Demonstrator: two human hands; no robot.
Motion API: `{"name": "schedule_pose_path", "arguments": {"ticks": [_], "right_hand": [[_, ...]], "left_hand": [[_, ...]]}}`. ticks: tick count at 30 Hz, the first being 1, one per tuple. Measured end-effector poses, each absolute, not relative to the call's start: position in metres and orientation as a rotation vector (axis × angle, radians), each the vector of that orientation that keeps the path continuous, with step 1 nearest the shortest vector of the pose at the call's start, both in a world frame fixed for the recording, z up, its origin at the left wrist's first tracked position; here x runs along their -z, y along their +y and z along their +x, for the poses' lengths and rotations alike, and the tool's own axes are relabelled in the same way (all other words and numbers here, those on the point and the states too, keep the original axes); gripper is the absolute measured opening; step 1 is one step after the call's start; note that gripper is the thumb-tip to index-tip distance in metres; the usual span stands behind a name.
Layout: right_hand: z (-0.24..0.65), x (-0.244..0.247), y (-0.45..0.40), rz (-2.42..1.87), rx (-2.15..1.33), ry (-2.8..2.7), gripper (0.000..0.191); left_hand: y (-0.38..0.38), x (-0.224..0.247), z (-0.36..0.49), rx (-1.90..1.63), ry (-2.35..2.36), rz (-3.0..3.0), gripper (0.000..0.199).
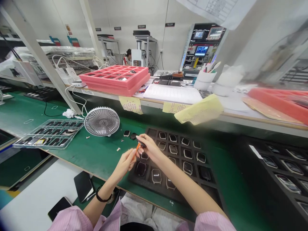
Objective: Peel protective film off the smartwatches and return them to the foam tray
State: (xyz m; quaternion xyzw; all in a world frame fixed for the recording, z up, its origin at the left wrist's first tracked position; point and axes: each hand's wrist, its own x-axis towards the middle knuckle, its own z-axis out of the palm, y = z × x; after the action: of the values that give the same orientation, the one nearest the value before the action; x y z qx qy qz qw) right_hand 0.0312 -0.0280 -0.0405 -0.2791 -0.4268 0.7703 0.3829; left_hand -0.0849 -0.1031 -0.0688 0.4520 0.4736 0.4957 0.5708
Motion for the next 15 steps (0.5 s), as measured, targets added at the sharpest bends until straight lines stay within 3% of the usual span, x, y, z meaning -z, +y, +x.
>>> {"name": "schedule_pose_path", "arguments": {"ticks": [11,15], "right_hand": [[0.0330,0.0382,-0.0328,-0.731,-1.934,-1.097,0.035],[0.0307,0.0425,-0.0335,-0.612,-2.108,-1.036,0.040]], "left_hand": [[-0.1068,0.0623,-0.0898,-1.138,1.161,1.124,0.046],[-0.1060,0.0629,-0.0884,-1.182,1.118,1.109,0.047]]}}
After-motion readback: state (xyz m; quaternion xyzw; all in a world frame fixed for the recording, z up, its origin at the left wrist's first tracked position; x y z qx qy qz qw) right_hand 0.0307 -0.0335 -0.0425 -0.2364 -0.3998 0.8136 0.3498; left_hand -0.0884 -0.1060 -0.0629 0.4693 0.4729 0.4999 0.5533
